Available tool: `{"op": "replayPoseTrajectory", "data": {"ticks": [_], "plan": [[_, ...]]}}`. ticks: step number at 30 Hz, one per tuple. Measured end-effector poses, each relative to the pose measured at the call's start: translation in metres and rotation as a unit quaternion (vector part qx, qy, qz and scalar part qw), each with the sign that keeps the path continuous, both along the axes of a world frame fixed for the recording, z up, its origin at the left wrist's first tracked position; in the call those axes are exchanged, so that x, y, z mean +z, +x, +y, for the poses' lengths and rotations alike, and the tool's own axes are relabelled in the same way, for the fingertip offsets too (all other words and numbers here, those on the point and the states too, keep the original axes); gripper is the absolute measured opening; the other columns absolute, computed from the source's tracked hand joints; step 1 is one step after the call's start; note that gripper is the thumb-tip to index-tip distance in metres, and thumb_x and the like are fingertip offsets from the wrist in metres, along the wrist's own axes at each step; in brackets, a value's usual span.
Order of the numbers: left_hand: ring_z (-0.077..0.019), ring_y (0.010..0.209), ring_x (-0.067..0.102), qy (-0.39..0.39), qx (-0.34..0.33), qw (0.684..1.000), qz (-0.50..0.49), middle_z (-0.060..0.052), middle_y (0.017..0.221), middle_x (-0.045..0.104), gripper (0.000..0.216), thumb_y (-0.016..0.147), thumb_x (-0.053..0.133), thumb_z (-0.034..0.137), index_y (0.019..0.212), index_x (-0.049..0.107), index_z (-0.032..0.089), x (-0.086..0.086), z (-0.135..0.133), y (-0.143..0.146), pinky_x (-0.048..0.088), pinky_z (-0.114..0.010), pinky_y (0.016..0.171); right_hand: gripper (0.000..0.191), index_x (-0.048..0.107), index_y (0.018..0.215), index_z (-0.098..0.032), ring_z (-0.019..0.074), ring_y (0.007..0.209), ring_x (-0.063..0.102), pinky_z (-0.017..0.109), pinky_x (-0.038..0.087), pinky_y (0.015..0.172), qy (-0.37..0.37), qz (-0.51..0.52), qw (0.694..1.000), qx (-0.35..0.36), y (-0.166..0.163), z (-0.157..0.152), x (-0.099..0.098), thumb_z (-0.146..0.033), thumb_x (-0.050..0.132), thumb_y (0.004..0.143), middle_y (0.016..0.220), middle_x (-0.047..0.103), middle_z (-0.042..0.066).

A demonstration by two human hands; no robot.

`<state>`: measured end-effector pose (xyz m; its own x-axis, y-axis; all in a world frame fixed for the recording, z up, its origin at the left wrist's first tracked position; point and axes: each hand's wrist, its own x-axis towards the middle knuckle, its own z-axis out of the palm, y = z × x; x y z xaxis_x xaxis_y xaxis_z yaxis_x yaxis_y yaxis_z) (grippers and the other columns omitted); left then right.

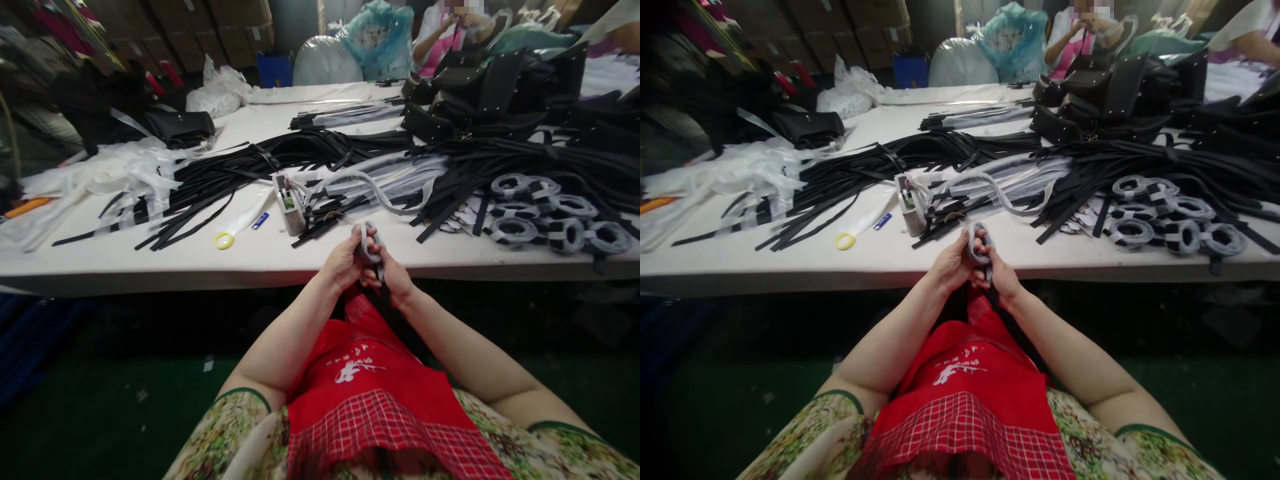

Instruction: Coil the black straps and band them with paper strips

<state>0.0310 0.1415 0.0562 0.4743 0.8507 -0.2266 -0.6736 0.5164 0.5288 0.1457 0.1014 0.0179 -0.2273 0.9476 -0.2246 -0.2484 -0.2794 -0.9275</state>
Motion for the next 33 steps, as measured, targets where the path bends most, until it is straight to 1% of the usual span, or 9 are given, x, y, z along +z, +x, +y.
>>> {"op": "replayPoseTrajectory", "data": {"ticks": [3,6,10,14,18,22,26,30,33], "plan": [[-0.0144,0.065,0.067,0.029,-0.038,0.997,0.06,-0.001,0.078,0.07,0.033,0.084,0.069,0.04,0.104,0.065,0.015,-0.007,-0.006,-0.011,0.056,-0.029,0.064,0.051,0.053,0.089,-0.021,0.0085,0.037,0.029,0.026,0.042,0.05,-0.024,0.008,0.999,-0.022,0.01,0.006,0.0,-0.071,0.047,0.084,0.048,0.041,-0.008],[-0.0189,0.068,0.068,0.078,-0.047,0.977,0.191,-0.007,0.082,0.073,0.045,0.081,0.066,0.053,0.099,0.067,0.012,-0.02,-0.01,-0.029,0.056,-0.037,0.071,0.056,0.056,0.079,-0.017,0.0082,0.04,0.035,0.023,0.037,0.046,-0.012,-0.11,0.99,0.093,0.035,0.01,0.006,-0.072,0.047,0.085,0.048,0.044,-0.005],[-0.0201,0.082,0.067,0.213,0.009,0.86,0.464,-0.007,0.088,0.073,0.048,0.086,0.054,0.059,0.098,0.069,0.015,-0.037,-0.018,-0.039,0.051,-0.034,0.083,0.049,0.06,0.081,-0.015,0.008,0.047,0.041,0.02,0.032,0.044,-0.013,-0.252,0.881,0.4,0.06,0.013,0.023,-0.064,0.058,0.083,0.055,0.048,-0.005],[-0.0187,0.085,0.065,0.355,-0.14,0.782,0.492,-0.005,0.09,0.073,0.039,0.087,0.054,0.052,0.099,0.071,0.019,-0.047,-0.039,-0.033,0.051,-0.028,0.08,0.036,0.068,0.09,-0.015,0.0114,0.057,0.051,0.022,0.04,0.054,0.062,-0.317,0.816,0.48,0.054,0.012,0.025,-0.05,0.06,0.085,0.068,0.062,0.0],[-0.0137,0.065,0.061,0.244,0.005,0.848,0.471,-0.002,0.076,0.067,0.043,0.084,0.06,0.052,0.109,0.066,0.018,-0.053,-0.051,-0.03,0.05,-0.023,0.062,0.038,0.067,0.103,-0.015,0.0211,0.082,0.062,0.031,0.048,0.077,0.155,-0.326,0.89,0.278,0.033,0.002,0.005,-0.048,0.058,0.086,0.095,0.071,0.007],[-0.0071,0.039,0.043,0.101,0.122,0.923,0.352,0.008,0.052,0.046,0.052,0.085,0.052,0.061,0.111,0.061,0.016,-0.056,-0.054,-0.03,0.038,-0.019,0.042,0.041,0.063,0.108,-0.015,0.0227,0.087,0.062,0.035,0.048,0.084,0.184,-0.319,0.917,0.153,0.018,-0.005,-0.013,-0.049,0.048,0.091,0.096,0.07,0.009],[-0.0117,0.057,0.057,0.15,0.051,0.926,0.342,0.0,0.068,0.062,0.045,0.088,0.05,0.056,0.103,0.064,0.016,-0.06,-0.073,-0.039,0.049,-0.023,0.059,0.039,0.066,0.09,-0.015,0.0176,0.073,0.06,0.028,0.048,0.071,0.145,-0.321,0.886,0.302,0.017,-0.008,-0.013,-0.049,0.045,0.094,0.082,0.068,0.005],[-0.0181,0.088,0.064,0.244,-0.06,0.871,0.423,-0.006,0.095,0.071,0.031,0.091,0.051,0.041,0.096,0.07,0.017,-0.072,-0.105,-0.061,0.048,-0.028,0.084,0.032,0.07,0.095,-0.015,0.0142,0.066,0.058,0.022,0.043,0.061,0.099,-0.33,0.807,0.481,0.011,-0.016,-0.012,-0.044,0.062,0.084,0.078,0.068,0.0],[-0.0182,0.088,0.064,0.208,-0.071,0.857,0.466,-0.005,0.093,0.071,0.033,0.092,0.047,0.042,0.095,0.069,0.017,-0.081,-0.123,-0.08,0.048,-0.028,0.083,0.032,0.071,0.092,-0.016,0.0155,0.07,0.06,0.023,0.044,0.063,0.107,-0.331,0.798,0.493,-0.001,0.005,-0.011,-0.046,0.066,0.08,0.077,0.069,0.0]]}}
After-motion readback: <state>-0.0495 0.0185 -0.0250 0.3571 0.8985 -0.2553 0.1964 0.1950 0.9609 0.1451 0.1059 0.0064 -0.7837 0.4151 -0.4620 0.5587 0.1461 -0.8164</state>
